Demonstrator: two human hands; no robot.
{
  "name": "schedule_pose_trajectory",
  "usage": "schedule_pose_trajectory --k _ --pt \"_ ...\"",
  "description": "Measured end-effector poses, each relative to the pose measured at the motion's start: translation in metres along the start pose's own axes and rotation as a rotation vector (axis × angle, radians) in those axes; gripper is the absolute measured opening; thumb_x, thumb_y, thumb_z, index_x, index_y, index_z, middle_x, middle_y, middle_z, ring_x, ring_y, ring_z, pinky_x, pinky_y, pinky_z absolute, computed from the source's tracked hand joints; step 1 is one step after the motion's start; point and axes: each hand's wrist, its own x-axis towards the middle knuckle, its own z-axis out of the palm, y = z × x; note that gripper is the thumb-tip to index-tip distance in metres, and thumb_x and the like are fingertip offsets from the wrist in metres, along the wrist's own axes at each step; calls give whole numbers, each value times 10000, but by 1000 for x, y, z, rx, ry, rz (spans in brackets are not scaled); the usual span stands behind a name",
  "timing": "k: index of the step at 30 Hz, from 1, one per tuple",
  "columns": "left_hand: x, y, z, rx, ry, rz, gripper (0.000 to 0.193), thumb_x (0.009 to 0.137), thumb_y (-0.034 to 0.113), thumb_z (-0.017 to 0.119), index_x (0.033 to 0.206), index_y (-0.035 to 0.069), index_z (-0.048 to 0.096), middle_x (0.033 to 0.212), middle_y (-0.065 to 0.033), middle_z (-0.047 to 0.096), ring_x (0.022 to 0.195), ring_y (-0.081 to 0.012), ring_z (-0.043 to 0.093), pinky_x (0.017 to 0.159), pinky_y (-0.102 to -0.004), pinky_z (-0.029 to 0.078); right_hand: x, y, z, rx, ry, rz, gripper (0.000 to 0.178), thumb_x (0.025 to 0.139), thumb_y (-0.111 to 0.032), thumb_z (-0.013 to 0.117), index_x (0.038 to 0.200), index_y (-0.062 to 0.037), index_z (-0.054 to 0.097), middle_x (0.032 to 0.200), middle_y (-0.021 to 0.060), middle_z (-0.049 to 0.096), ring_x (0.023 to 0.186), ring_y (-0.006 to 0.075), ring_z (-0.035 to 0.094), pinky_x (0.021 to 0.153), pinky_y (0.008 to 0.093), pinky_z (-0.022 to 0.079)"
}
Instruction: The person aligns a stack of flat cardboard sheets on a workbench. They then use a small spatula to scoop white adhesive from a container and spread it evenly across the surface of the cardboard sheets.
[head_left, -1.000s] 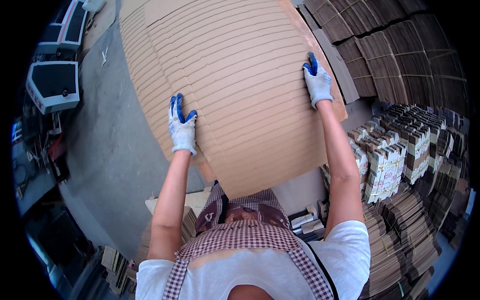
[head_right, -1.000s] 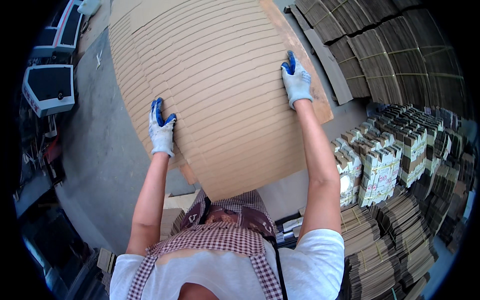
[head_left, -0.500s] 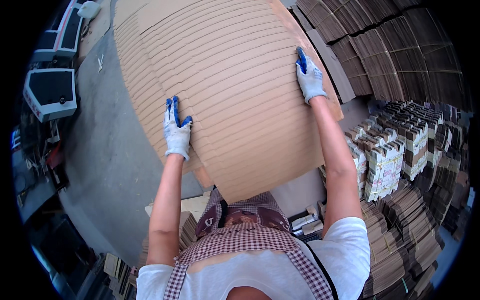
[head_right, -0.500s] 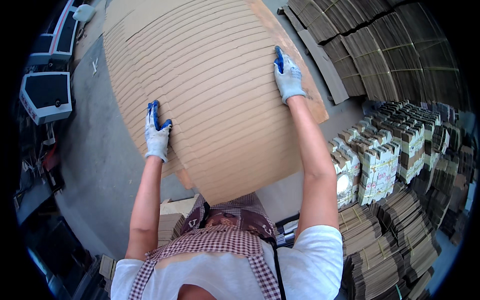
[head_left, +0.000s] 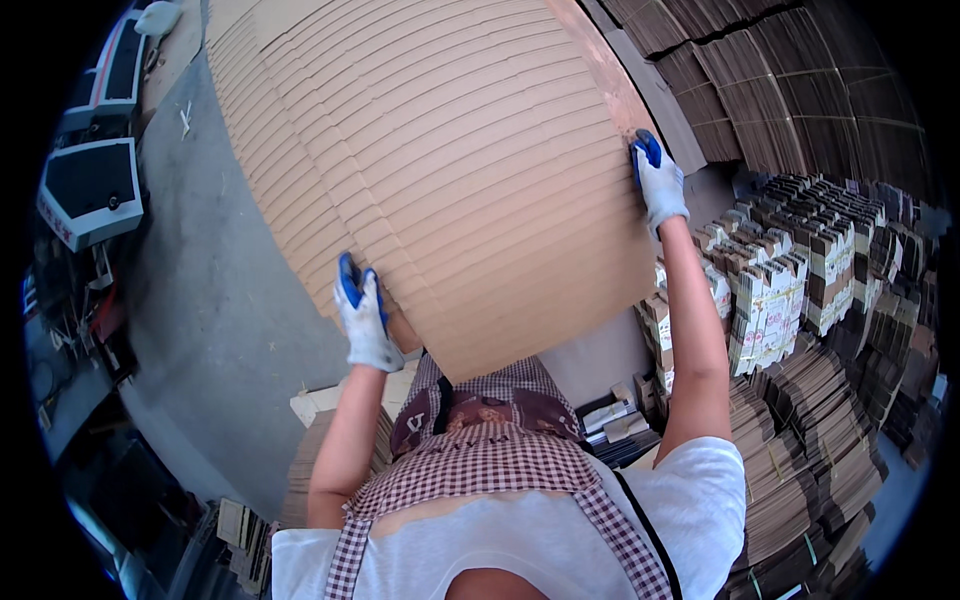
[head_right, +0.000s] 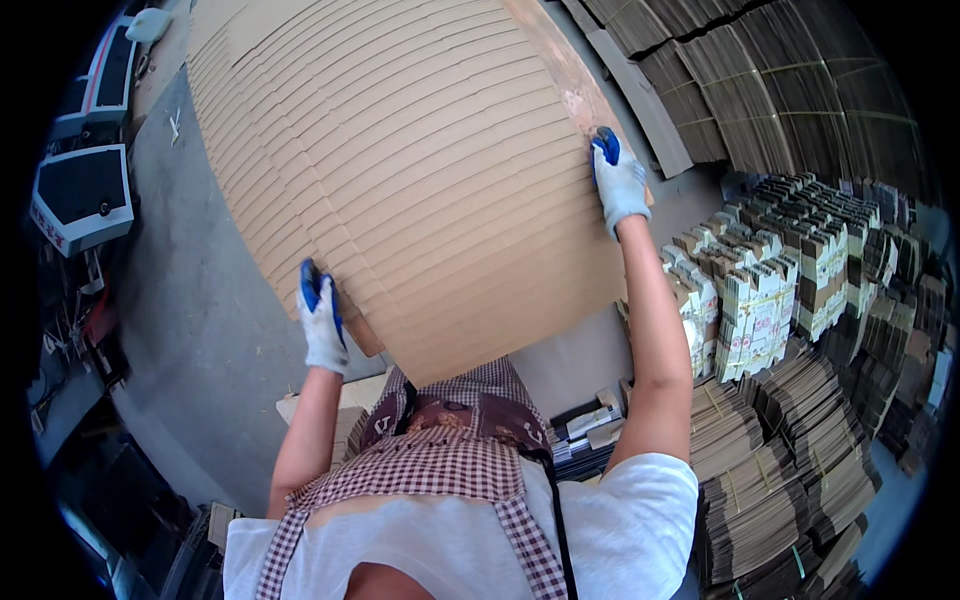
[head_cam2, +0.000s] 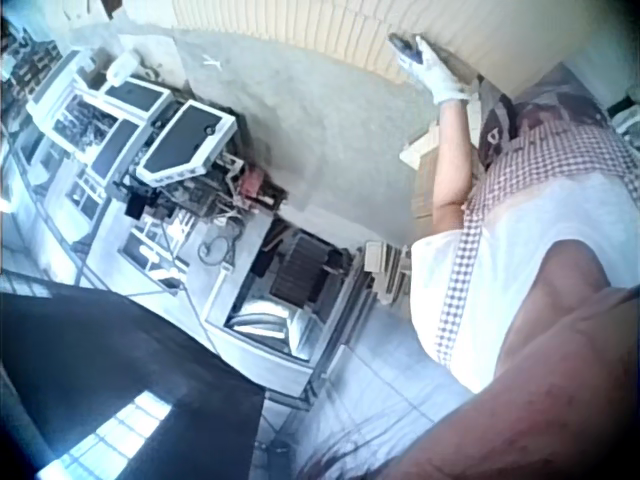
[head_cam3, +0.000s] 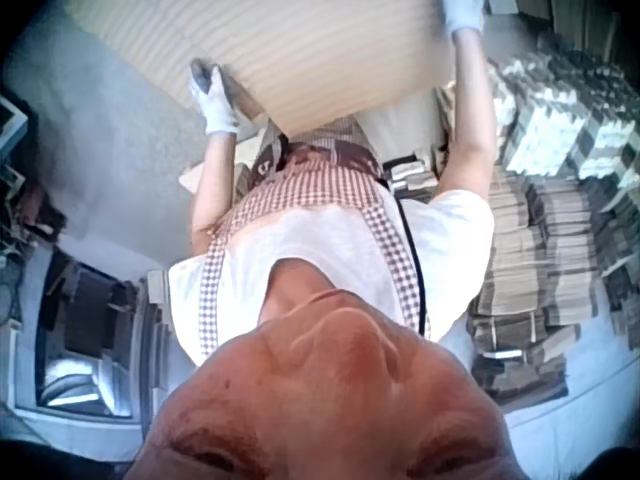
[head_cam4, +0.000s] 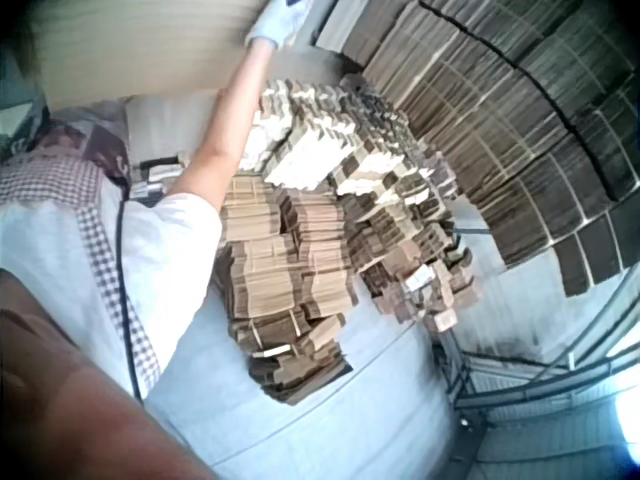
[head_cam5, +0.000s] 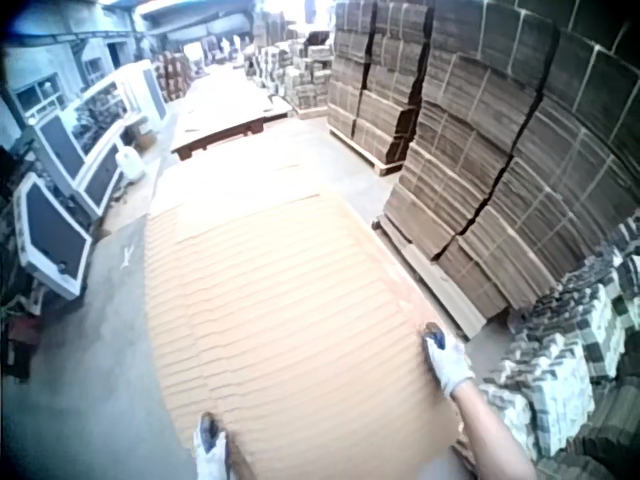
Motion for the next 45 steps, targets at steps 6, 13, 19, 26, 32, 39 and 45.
schedule_pose_trajectory --k 6,13,19,26,32,39,45 --pt "-34 -27 21 -355 -107 -156 576 1083 297 448 1583 71 273 1588 -79 353 1447 -205 355 1186 -374 297 -28 5 13 10 0 -123 438 999 -305 551 1390 -109 584 1316 160 644 1198 348 616 1014 398 484" --pt "-41 -4 17 -475 -159 -149 559 1089 320 417 1568 56 299 1577 -114 369 1447 -242 367 1196 -395 297 -38 2 24 -44 7 -133 504 1012 -342 509 1452 -97 510 1347 205 610 1231 390 581 1033 434 460" --pt "-45 -22 -6 -346 -88 -225 628 1070 457 426 1571 95 309 1561 -99 394 1463 -270 350 1179 -443 312 -59 12 18 102 109 35 496 1015 -339 512 1458 -115 500 1298 201 643 1186 383 617 993 440 486" --pt "-19 -86 -36 -89 -331 86 550 1041 206 549 1540 59 369 1554 -84 413 1399 -228 431 1159 -376 332 -119 -13 -15 228 162 160 524 995 -431 538 1404 -104 556 1207 229 673 1080 408 657 917 466 518" --pt "-87 -29 -21 310 -312 369 472 1050 204 535 1454 -34 477 1463 -167 530 1346 -240 478 1143 -385 332 -258 80 16 834 538 294 441 986 -146 607 1413 -50 549 1277 122 694 1170 215 665 991 343 504" --pt "-198 1 38 641 -787 749 370 992 156 582 1321 -10 613 1336 -160 635 1230 -340 549 1079 -418 403 -431 336 68 807 655 1172 332 970 -317 627 1172 -64 701 858 53 724 747 178 691 644 345 526" --pt "-271 -93 214 611 -1211 349 365 957 111 620 1303 -3 629 1287 -165 654 1188 -290 621 1055 -372 455 -474 500 37 1677 772 1484 545 1022 -491 520 1348 -54 530 1294 164 628 1140 342 630 977 473 515"
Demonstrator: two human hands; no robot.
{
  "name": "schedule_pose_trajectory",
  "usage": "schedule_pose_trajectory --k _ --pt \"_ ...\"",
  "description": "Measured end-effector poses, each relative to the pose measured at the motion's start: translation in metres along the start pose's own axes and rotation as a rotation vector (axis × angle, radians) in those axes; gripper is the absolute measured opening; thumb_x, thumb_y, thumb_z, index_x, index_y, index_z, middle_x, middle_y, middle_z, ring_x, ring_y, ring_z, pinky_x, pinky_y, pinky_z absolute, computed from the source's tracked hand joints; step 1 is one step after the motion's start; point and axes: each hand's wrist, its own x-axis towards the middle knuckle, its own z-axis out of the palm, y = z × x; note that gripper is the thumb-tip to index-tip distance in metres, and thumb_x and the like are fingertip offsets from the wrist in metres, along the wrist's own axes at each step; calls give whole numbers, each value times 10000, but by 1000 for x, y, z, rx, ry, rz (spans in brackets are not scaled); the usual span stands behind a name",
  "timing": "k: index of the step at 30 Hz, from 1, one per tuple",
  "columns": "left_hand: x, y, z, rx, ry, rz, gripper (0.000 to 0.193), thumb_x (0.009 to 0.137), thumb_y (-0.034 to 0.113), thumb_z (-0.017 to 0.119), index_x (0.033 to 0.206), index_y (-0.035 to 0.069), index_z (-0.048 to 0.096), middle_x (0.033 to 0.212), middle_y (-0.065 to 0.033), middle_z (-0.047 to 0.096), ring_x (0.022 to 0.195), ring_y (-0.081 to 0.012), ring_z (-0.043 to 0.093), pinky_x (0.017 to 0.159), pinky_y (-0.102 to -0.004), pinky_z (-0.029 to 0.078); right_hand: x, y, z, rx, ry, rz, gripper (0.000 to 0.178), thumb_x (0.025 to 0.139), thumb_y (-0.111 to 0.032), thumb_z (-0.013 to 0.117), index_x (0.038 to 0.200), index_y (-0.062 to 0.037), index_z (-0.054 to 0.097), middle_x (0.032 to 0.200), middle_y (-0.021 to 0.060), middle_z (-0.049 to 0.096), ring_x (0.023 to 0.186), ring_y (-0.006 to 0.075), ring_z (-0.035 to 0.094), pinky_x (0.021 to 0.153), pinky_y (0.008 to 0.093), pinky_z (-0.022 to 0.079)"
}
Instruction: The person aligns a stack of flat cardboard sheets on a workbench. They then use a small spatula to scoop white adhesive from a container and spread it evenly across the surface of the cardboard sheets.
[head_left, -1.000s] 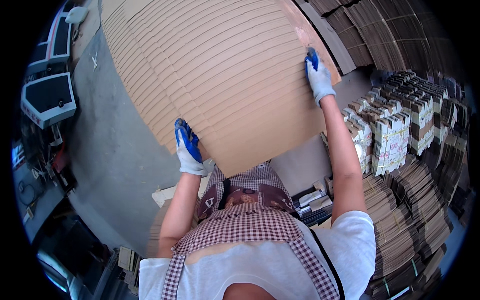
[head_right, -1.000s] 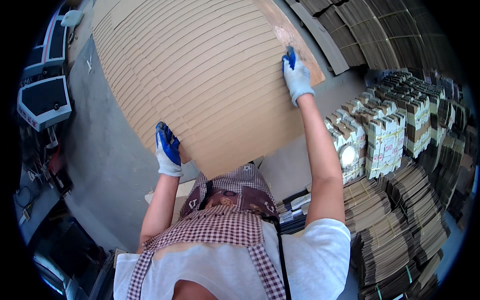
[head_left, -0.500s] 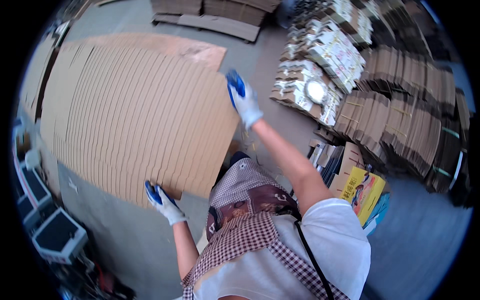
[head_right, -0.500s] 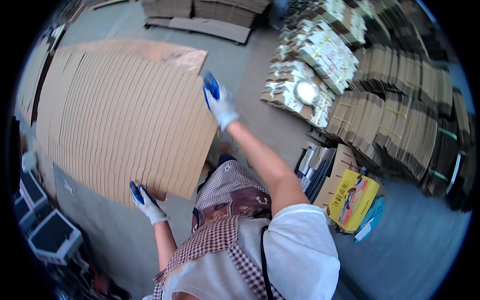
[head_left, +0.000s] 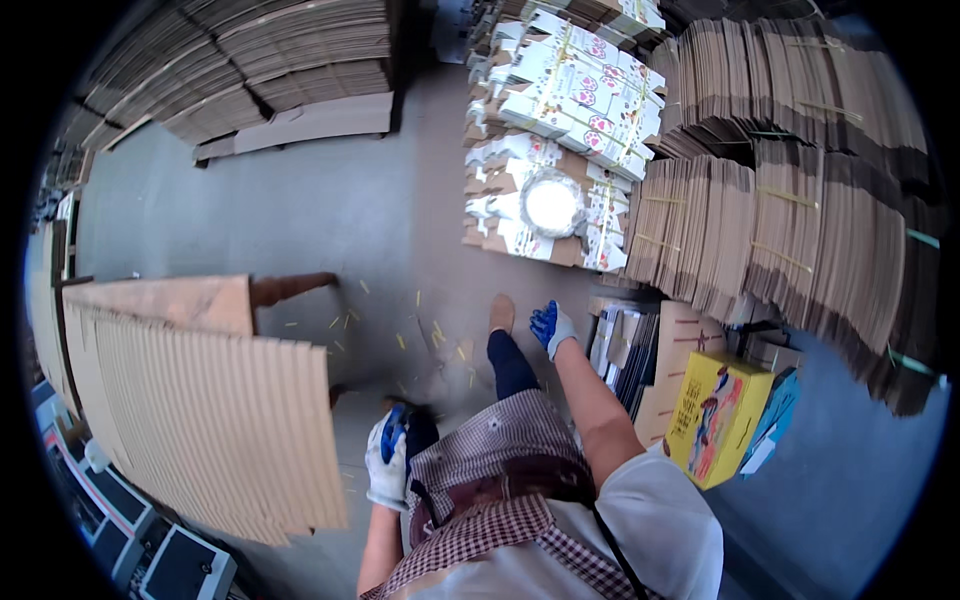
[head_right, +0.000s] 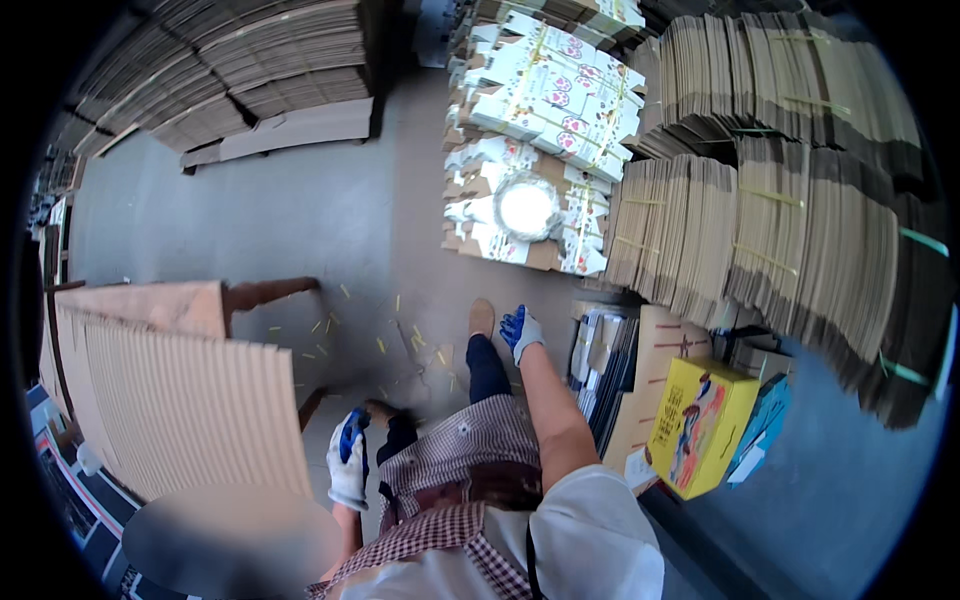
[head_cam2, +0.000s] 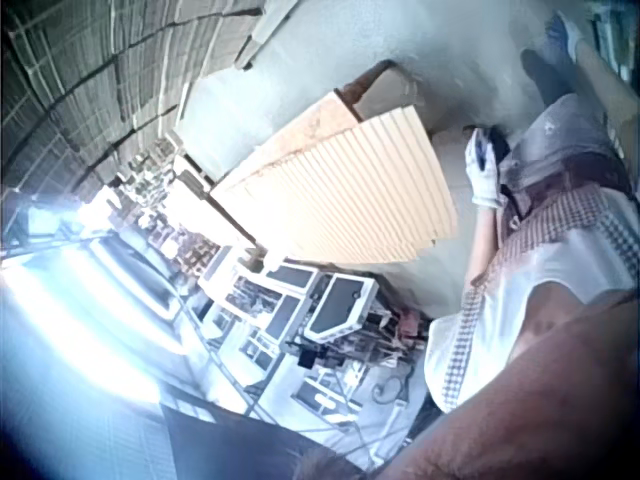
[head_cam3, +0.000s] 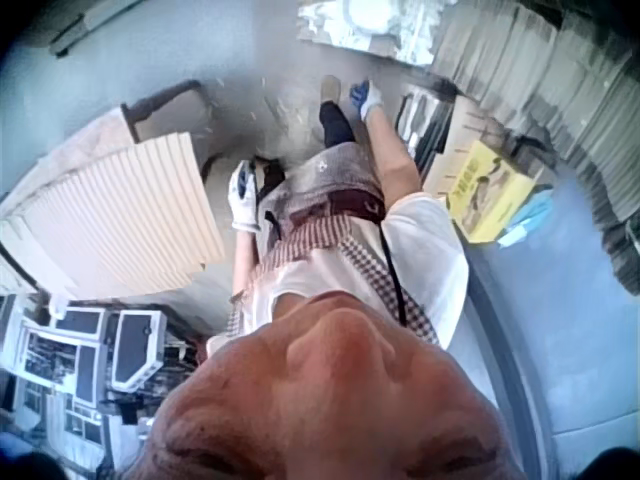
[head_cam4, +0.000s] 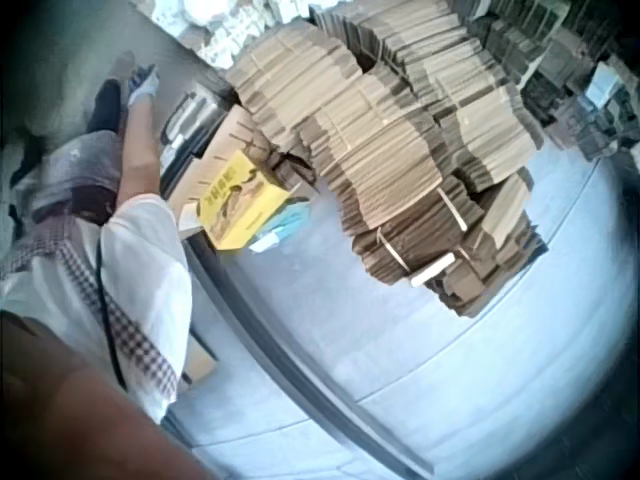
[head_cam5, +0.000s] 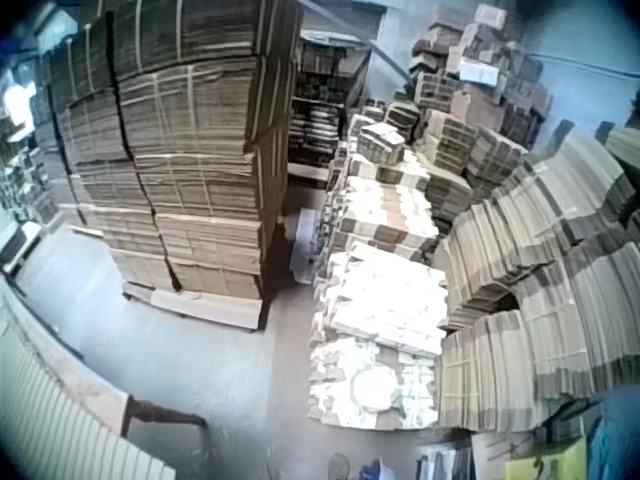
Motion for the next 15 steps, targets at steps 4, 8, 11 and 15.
schedule_pose_trajectory --k 4,8,11,15 --pt "141 20 130 -425 -241 -283 405 1032 137 558 1391 -49 539 1306 -124 648 1187 -203 619 1065 -326 455 108 -70 -24 413 -51 -38 737 976 -588 539 1467 -67 365 1533 172 432 1418 389 415 1146 521 371" --pt "254 2 269 -425 -501 -497 467 1063 226 510 1466 -5 460 1341 -129 612 1211 -211 607 1076 -352 450 171 -133 -7 618 -23 119 794 885 -697 591 1351 -59 506 1433 150 527 1319 330 508 1085 464 435" --pt "309 -29 373 -419 -654 -543 508 1015 179 590 1476 28 440 1321 -119 623 1173 -207 634 1008 -339 495 206 -149 -22 679 -119 191 717 825 -745 625 1099 -84 665 1155 95 688 1048 279 650 896 426 542" --pt "358 -58 468 -479 -220 -466 486 933 177 693 1368 26 537 1257 -126 638 1095 -229 642 942 -342 503 231 -157 -28 686 -178 276 574 799 -740 656 798 -167 693 743 -18 708 652 211 645 581 368 540"
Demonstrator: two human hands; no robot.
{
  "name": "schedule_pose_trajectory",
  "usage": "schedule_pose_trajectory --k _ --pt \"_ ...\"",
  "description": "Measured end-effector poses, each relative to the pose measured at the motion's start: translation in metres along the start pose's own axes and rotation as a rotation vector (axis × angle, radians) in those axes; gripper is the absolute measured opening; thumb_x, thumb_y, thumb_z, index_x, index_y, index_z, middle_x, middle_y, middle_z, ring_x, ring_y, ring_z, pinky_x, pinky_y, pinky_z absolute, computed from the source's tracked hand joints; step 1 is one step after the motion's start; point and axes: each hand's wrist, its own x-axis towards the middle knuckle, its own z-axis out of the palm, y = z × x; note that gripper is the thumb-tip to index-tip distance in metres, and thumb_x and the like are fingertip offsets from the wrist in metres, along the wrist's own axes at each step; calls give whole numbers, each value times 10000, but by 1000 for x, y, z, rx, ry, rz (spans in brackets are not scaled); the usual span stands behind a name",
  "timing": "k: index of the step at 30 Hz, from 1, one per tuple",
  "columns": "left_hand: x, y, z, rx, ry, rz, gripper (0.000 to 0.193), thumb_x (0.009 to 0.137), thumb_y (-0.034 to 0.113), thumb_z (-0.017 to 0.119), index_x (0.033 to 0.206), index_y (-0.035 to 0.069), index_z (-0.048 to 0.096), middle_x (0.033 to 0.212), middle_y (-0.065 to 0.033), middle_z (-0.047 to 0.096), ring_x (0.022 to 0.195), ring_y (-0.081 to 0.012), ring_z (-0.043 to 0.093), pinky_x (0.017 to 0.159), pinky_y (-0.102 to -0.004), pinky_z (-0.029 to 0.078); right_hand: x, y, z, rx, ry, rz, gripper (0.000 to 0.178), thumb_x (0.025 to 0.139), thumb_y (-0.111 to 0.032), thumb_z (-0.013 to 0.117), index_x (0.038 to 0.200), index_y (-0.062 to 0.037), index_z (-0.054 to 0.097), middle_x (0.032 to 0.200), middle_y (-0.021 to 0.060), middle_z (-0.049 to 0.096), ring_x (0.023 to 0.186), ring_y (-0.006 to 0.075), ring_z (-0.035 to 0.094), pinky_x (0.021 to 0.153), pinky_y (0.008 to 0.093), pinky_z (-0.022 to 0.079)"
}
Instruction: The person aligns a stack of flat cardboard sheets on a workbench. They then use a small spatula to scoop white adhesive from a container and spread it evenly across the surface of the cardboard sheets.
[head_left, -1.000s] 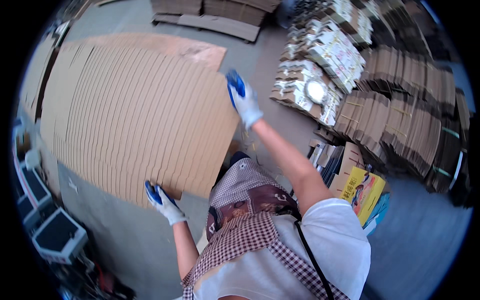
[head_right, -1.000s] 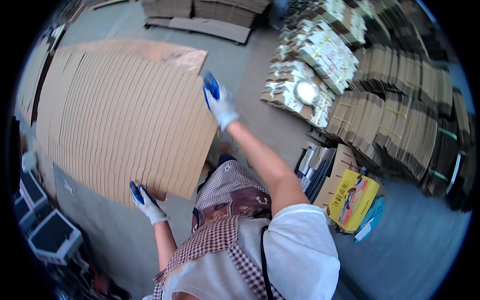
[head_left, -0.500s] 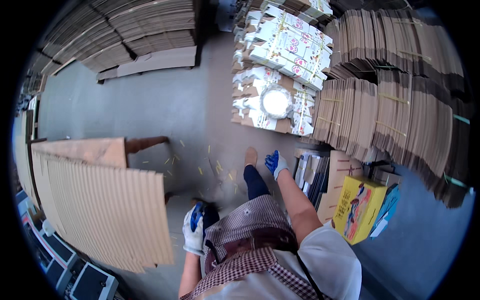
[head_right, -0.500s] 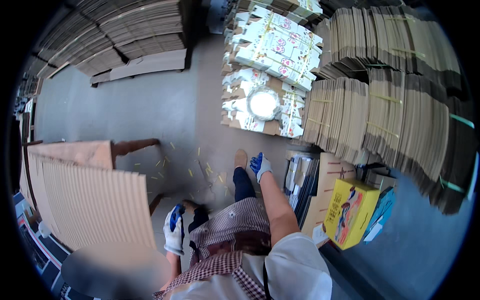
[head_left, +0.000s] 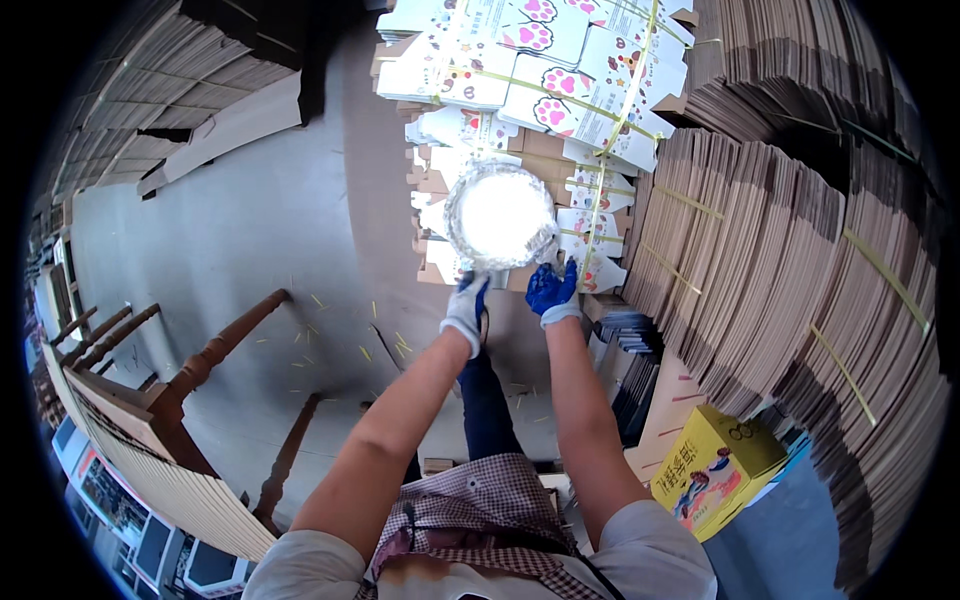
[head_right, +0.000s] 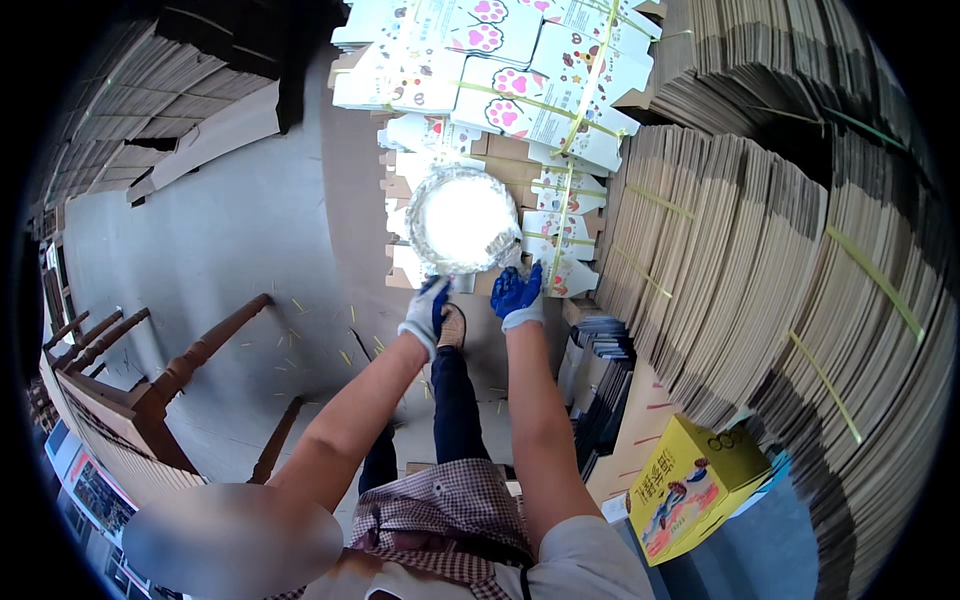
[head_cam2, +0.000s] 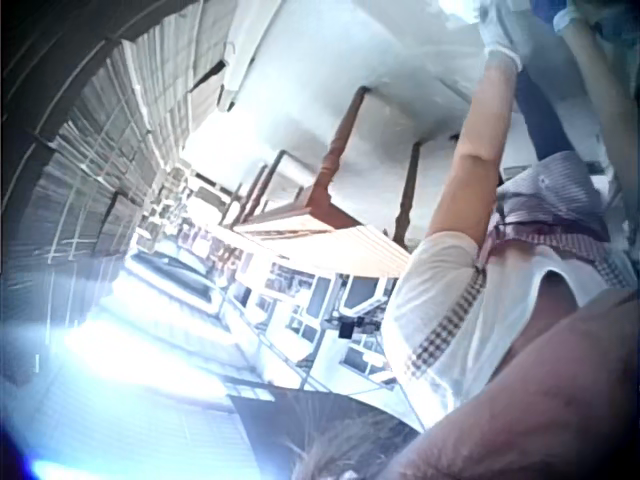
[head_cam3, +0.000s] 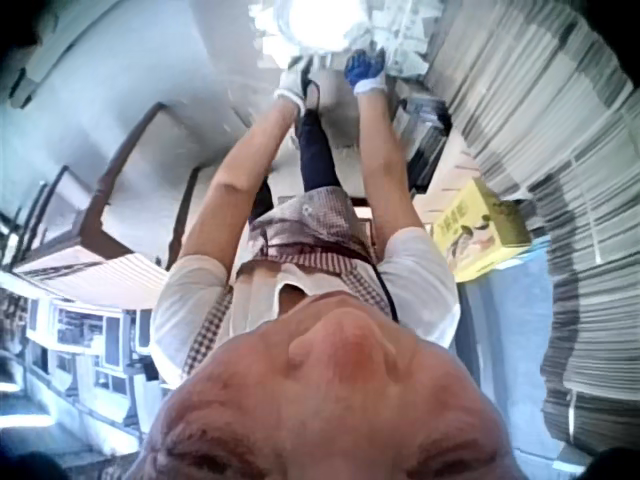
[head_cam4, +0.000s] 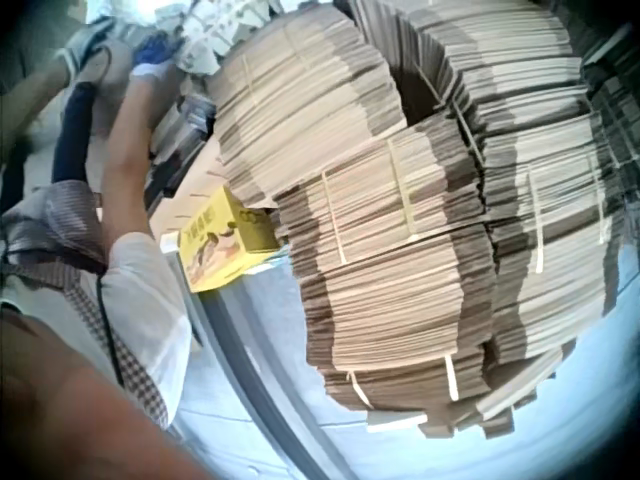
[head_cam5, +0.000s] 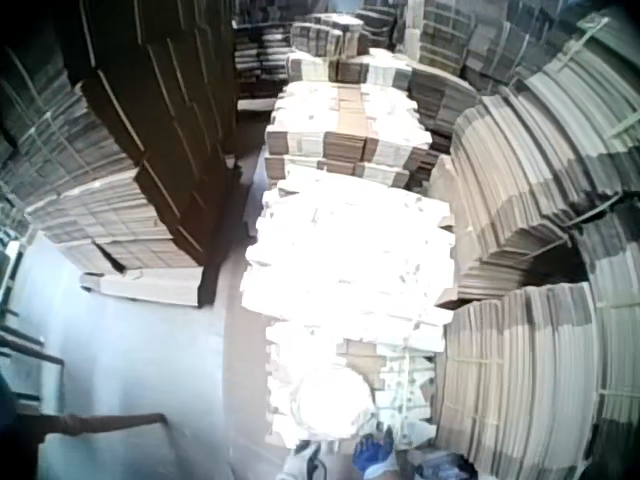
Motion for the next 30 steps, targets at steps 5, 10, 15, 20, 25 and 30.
schedule_pose_trajectory --k 5,10,15,20,25,30 --pt "3 122 63 901 429 950 395 886 290 737 1204 67 666 1130 -151 688 1035 -359 623 989 -437 458 7 -4 -17 137 -185 60 452 871 -630 661 837 -181 703 795 -28 717 713 207 664 648 355 548" --pt "129 205 83 1082 -269 512 559 1007 494 516 1351 64 611 1293 -174 653 1174 -341 602 1049 -390 431 -15 18 13 92 -143 0 511 927 -595 599 1232 -193 676 1252 38 694 1133 283 642 953 511 525" --pt "151 202 74 1095 -387 115 650 1012 595 463 1383 80 605 1344 -138 648 1208 -262 604 1058 -329 424 -28 17 22 85 -200 -75 652 987 -603 449 1473 -172 510 1553 102 462 1439 356 405 1142 636 320" --pt "53 206 36 854 -406 18 598 1002 545 543 1417 116 576 1223 -112 696 1114 -213 648 1002 -335 495 -43 -12 -25 7 -445 109 666 1004 -637 356 1505 -210 455 1536 61 474 1402 333 431 1133 618 312" --pt "-74 192 -44 686 -404 -96 522 1022 484 537 1420 150 582 1296 -47 585 1114 -134 604 806 -237 552 -132 -12 -52 -177 -793 346 696 1030 -642 265 1492 -152 442 1245 41 631 1146 279 552 1085 535 356" --pt "-230 169 -108 225 -403 107 491 1056 372 539 1425 48 533 1376 -87 548 1265 -170 515 1097 -320 400 -313 47 33 -749 -32 40 596 996 -619 481 564 -208 469 577 34 527 634 243 557 646 433 483"
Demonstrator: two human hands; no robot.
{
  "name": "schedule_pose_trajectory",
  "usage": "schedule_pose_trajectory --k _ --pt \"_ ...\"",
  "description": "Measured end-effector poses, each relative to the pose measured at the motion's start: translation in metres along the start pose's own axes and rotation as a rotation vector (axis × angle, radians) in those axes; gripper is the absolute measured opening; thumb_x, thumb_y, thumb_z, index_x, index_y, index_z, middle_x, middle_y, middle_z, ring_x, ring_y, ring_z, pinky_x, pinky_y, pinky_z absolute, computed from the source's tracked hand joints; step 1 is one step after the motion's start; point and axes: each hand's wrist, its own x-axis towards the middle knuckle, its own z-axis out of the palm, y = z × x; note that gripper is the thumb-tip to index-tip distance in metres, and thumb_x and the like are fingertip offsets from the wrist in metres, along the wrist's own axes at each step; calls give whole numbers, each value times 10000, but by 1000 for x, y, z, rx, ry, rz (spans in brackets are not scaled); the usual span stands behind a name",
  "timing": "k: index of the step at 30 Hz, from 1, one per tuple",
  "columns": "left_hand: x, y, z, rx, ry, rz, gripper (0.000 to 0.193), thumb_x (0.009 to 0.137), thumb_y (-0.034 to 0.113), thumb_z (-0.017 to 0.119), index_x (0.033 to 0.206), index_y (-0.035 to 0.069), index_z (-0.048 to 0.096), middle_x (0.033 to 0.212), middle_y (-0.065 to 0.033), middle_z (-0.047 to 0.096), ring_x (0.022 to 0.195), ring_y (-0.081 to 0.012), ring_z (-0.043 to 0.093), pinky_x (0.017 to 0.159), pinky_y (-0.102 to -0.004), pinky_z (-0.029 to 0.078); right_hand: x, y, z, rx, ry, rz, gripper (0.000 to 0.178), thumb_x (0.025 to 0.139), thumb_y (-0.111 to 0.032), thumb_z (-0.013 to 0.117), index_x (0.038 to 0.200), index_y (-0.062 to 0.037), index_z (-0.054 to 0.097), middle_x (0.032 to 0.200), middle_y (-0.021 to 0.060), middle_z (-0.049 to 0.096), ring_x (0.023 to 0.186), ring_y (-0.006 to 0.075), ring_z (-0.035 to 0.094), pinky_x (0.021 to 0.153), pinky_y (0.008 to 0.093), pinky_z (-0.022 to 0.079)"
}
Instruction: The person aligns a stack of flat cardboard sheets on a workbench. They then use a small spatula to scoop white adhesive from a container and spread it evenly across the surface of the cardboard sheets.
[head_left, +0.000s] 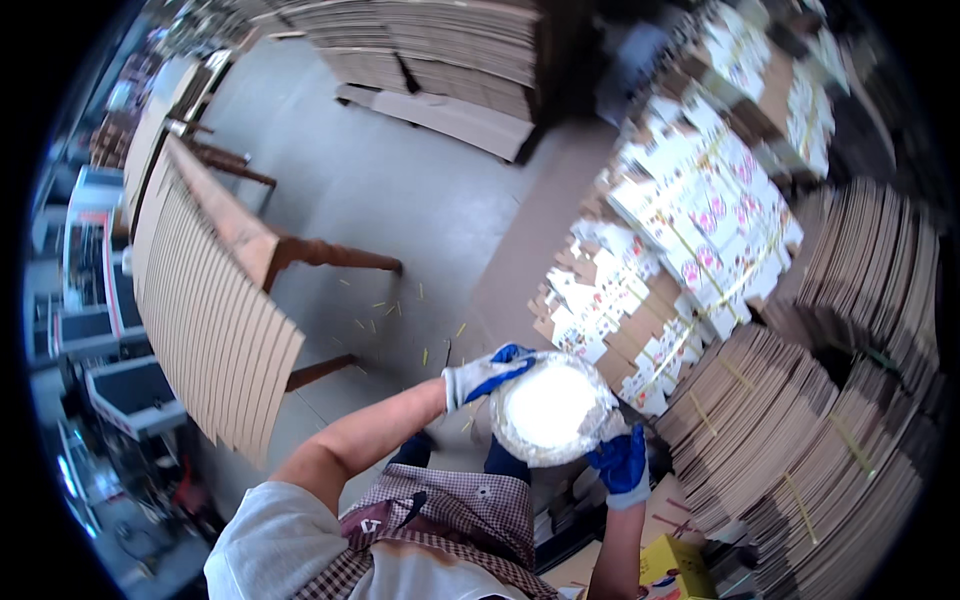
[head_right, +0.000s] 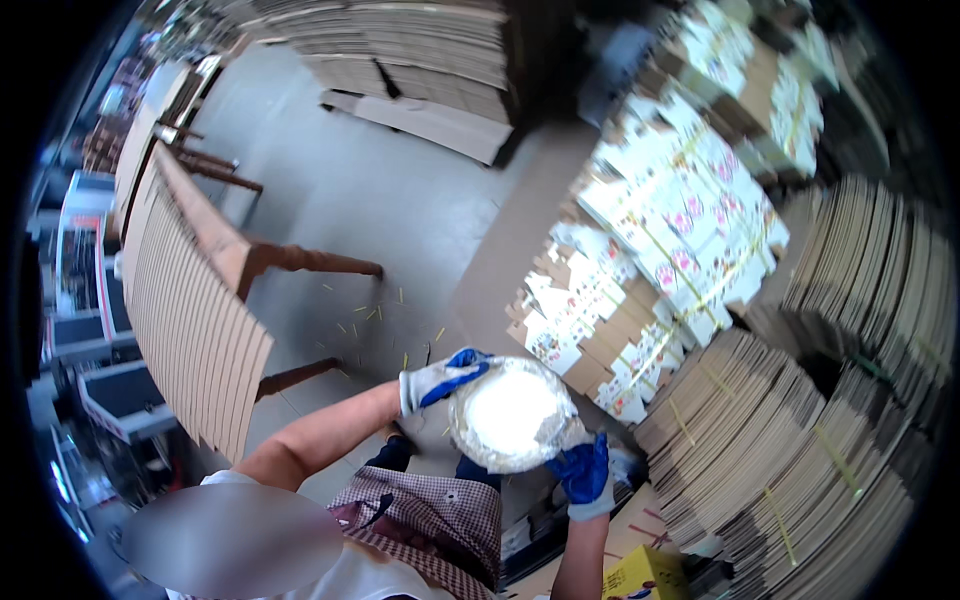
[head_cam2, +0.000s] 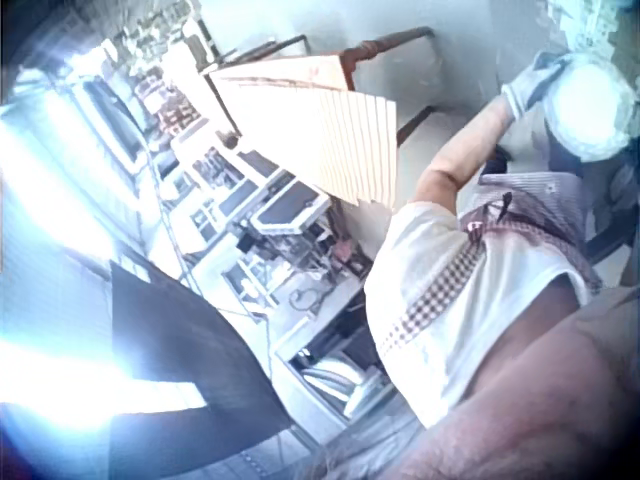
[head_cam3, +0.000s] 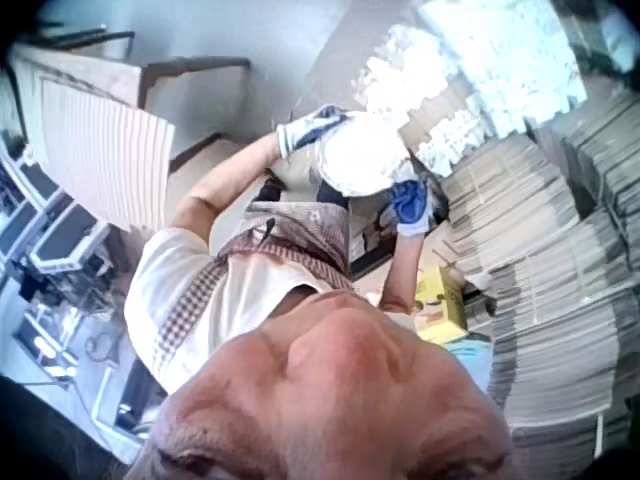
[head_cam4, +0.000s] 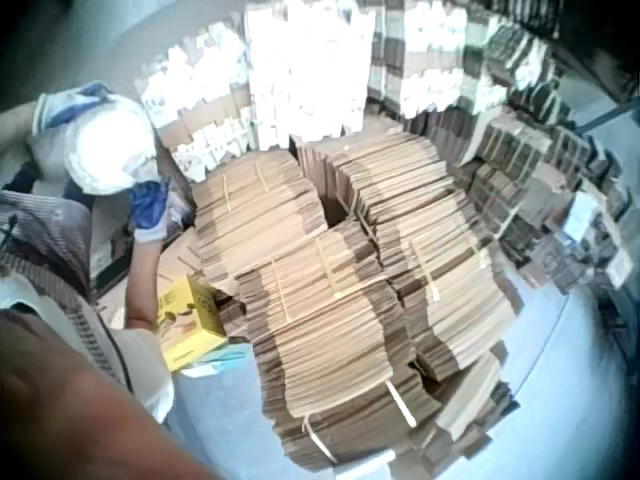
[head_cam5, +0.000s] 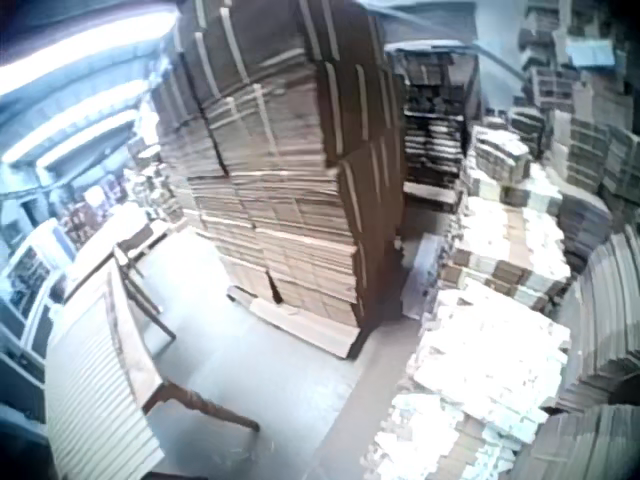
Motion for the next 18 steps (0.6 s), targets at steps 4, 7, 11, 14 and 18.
schedule_pose_trajectory --k 4,7,11,14,18 --pt "-126 -7 -6 -106 77 269 622 1035 407 569 1511 37 417 1477 -97 476 1385 -189 416 1175 -346 309 -54 16 3 -124 -513 -3 468 956 -627 551 1008 -175 661 969 55 685 893 314 622 746 493 522" --pt "-219 -23 -19 -343 39 320 677 1048 419 523 1557 16 331 1555 -108 416 1410 -194 395 1195 -341 299 -145 60 111 -354 -430 -86 593 978 -558 565 1373 -116 565 1357 108 628 1116 350 651 819 531 567" --pt "-349 -61 -39 -480 -69 426 549 1092 349 445 1539 36 381 1507 -79 484 1349 -154 470 1169 -327 354 -204 137 178 -481 -508 -117 455 1012 -494 548 1270 -129 634 1159 100 721 994 306 703 684 466 589" --pt "-432 -98 -55 -525 -8 542 527 1101 348 422 1529 42 401 1487 -84 511 1326 -147 503 1151 -317 385 -216 190 209 -590 -655 -104 347 1014 -479 558 1184 -196 667 1029 71 747 883 265 720 630 417 583" --pt "-535 -108 -55 -726 53 758 494 1098 310 443 1519 52 410 1462 -80 525 1304 -148 521 1114 -311 421 -254 287 283 -720 -651 -91 350 998 -507 573 1117 -197 682 1014 34 750 843 240 709 591 392 555"
